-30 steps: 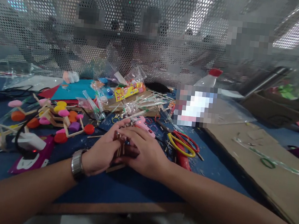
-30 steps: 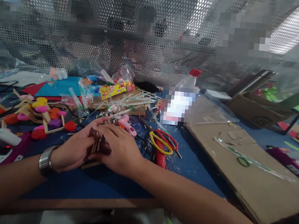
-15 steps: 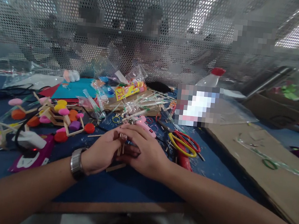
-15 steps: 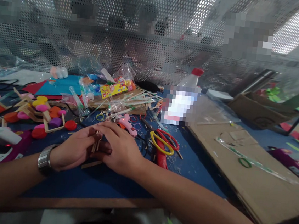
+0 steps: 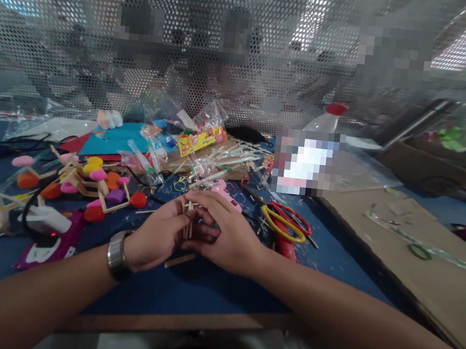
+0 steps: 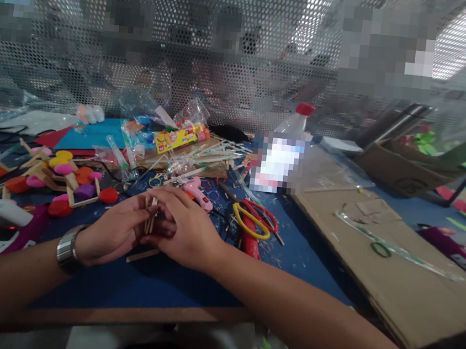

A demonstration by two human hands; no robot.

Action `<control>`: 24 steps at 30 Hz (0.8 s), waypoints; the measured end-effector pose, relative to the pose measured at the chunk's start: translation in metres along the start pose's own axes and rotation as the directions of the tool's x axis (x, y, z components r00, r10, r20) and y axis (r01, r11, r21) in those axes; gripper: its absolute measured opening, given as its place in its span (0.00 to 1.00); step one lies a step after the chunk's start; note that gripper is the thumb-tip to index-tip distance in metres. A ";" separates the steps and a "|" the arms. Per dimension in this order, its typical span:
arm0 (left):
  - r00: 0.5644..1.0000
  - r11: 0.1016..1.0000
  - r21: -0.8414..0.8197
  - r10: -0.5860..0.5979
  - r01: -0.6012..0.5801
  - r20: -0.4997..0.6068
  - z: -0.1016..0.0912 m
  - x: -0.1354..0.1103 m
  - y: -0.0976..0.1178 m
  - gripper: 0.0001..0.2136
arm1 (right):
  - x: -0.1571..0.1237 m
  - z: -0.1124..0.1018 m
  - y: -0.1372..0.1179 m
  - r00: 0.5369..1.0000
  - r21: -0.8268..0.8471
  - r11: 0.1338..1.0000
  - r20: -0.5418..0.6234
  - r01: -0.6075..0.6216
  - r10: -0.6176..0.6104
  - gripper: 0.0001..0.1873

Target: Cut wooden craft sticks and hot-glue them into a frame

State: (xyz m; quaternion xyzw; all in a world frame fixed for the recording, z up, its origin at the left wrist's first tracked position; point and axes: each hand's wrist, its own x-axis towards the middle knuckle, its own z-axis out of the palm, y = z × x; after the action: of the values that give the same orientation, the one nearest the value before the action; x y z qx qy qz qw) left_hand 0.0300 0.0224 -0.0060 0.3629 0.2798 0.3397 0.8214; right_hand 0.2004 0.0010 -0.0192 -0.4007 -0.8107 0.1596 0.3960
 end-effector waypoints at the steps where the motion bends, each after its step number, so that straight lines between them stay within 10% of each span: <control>1: 1.000 1.000 -0.004 0.001 -0.001 0.004 0.000 0.000 0.000 0.07 | 0.000 0.000 0.000 1.000 -0.001 1.000 -0.002 -0.004 0.004 0.40; 24: 1.000 1.000 0.002 0.024 -0.024 0.015 -0.001 0.003 0.001 0.14 | -0.001 -0.001 -0.002 0.999 0.027 0.999 -0.043 -0.024 0.025 0.30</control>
State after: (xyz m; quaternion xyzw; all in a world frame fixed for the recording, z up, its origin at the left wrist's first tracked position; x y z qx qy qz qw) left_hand 0.0307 0.0255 -0.0065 0.3697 0.2694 0.3466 0.8189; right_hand 0.2003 -0.0013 -0.0175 -0.4086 -0.7948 0.1664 0.4168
